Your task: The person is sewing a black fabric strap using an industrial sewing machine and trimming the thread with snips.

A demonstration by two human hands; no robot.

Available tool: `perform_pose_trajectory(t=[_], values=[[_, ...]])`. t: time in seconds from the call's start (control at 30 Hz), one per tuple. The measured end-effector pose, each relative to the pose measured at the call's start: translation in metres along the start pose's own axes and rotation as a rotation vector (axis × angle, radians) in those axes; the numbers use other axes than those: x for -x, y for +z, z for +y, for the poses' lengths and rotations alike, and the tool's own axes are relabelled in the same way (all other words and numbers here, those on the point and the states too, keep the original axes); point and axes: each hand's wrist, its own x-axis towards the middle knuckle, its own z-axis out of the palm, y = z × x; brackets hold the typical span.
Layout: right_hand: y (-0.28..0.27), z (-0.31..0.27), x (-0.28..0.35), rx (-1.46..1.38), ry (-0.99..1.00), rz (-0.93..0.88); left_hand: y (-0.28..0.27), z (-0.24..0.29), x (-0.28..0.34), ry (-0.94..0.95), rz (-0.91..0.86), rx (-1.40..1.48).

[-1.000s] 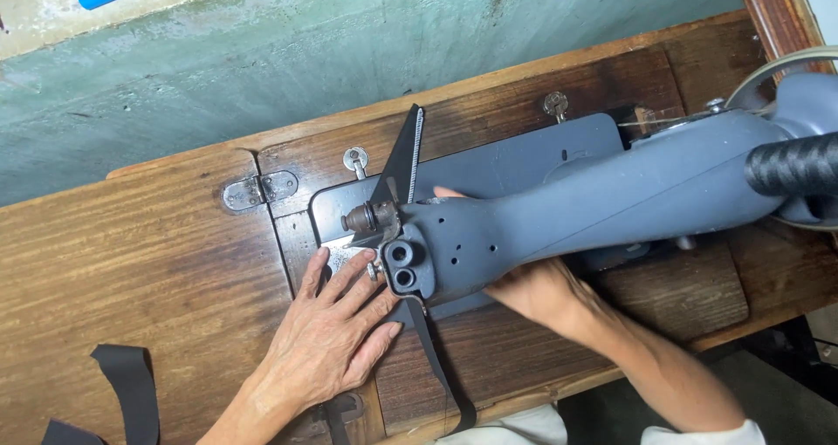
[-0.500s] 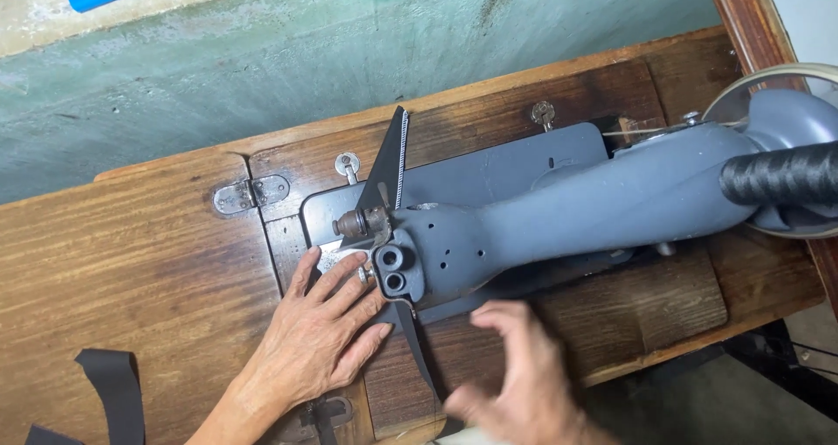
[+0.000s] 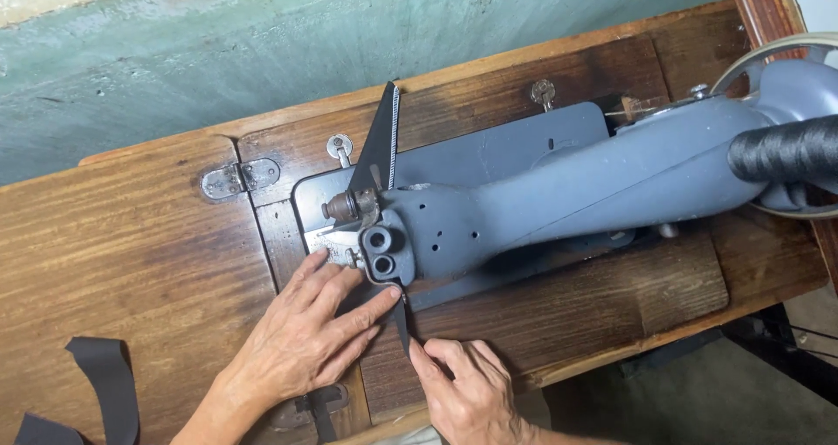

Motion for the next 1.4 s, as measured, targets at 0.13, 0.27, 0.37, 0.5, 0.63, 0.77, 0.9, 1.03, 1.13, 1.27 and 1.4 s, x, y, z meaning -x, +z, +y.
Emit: perform_pose_trajectory(t=[0.13,0.27,0.37,0.5,0.63,0.77,0.9,1.03,1.13,1.27,1.4], values=[[-0.002,0.004,0.007,-0.03,-0.071,-0.094,0.003,0.004,0.005,0.045,-0.023,-0.044],[-0.002,0.001,0.007,-0.037,-0.073,-0.139,0.003,0.005,0.004,0.039,-0.04,-0.065],[0.001,0.0,0.006,-0.063,-0.08,-0.148,0.004,0.005,0.003,0.036,-0.06,-0.077],[0.004,-0.001,0.005,-0.118,-0.063,-0.18,0.005,0.004,0.004,0.032,-0.087,-0.101],[0.005,0.0,0.005,-0.136,-0.064,-0.207,0.002,0.004,0.002,0.027,-0.071,-0.101],[0.004,0.002,0.003,-0.144,-0.057,-0.213,0.004,0.003,0.004,0.039,-0.067,-0.073],[0.005,0.004,0.004,-0.134,-0.067,-0.215,0.005,0.0,0.004,0.081,-0.079,0.022],[0.002,0.002,-0.004,-0.147,-0.064,-0.206,0.003,-0.001,0.001,0.097,-0.061,0.031],[0.001,-0.001,-0.004,-0.156,-0.005,-0.18,0.0,-0.003,-0.002,0.113,-0.073,0.005],[0.001,-0.001,-0.005,-0.162,0.044,-0.218,-0.006,-0.007,-0.007,0.156,-0.091,-0.024],[-0.005,-0.003,-0.011,-0.163,0.069,-0.246,-0.006,-0.01,-0.008,0.167,-0.08,0.003]])
